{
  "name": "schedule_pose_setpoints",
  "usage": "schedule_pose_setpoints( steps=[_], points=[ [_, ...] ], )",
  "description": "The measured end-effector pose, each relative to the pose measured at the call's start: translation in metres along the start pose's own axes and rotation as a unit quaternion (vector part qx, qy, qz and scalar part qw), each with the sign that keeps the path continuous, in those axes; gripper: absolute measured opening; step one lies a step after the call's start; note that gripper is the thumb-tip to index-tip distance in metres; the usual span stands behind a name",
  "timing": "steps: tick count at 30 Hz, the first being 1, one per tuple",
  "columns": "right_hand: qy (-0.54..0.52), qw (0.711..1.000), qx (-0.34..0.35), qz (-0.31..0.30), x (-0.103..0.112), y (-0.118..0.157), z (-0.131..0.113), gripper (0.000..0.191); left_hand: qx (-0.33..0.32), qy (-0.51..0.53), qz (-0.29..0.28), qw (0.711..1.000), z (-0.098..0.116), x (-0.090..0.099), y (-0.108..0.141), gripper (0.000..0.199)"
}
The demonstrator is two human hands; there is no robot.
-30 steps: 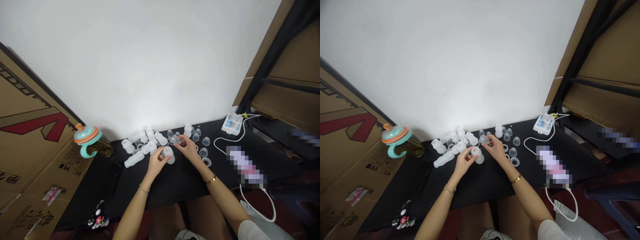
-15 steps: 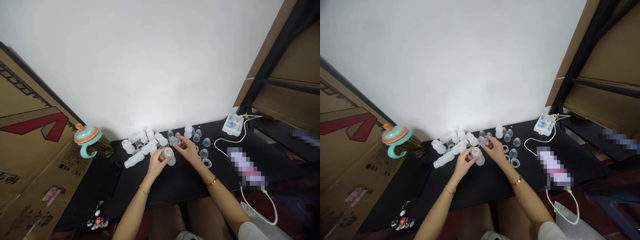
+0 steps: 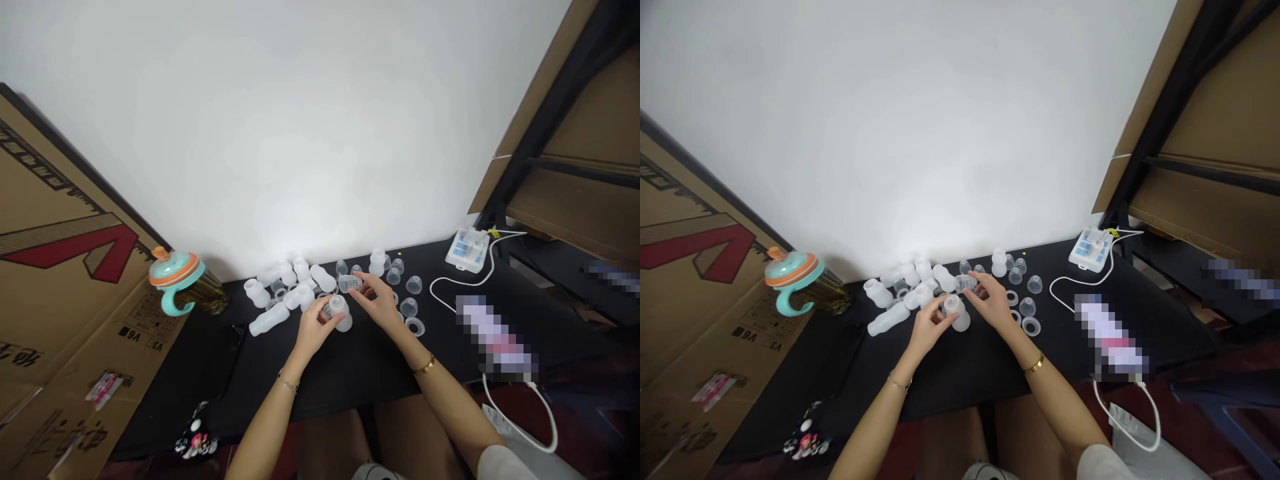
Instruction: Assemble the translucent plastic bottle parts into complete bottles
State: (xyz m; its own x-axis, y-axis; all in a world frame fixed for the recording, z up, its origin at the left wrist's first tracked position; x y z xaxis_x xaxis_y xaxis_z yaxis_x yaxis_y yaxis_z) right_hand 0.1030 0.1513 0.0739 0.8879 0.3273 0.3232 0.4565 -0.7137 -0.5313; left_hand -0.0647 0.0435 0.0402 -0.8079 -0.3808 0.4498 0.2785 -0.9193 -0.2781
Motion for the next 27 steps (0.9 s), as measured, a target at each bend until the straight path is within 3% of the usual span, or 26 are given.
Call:
schedule_pose_setpoints(
  steps=[5, 11, 27],
  points=[
    [-0.022, 0.999, -0.02, 0.011, -0.0005, 0.0006, 0.0028, 0.048, 0.002, -0.003, -0.001, 1.0, 0.0019, 0.0, 0.0005, 0.045],
    [-0.029, 0.999, -0.036, 0.023, 0.0009, 0.0013, 0.0014, 0.037, -0.002, -0.004, -0.004, 1.0, 0.0024, 0.0001, 0.0009, 0.045],
    [-0.022, 0.999, -0.031, 0.033, 0.0016, 0.0017, -0.0032, 0.039, -0.007, -0.004, 0.0, 1.0, 0.0033, 0.0006, 0.0006, 0.044]
  ],
)
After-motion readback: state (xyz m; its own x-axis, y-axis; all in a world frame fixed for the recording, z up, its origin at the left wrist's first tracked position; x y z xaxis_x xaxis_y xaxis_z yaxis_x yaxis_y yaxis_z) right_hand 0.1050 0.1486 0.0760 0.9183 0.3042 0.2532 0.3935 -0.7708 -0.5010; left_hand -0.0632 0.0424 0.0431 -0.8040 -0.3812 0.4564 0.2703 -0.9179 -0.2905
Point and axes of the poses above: each hand's wrist, its own y-axis away from the middle knuckle, its own x-axis out of the back of the hand, z = x × y, the point moved 5 cm from there along -y, towards the middle knuckle, and after that the axes turned 4 degrees about -z, right-handed, at the moved point
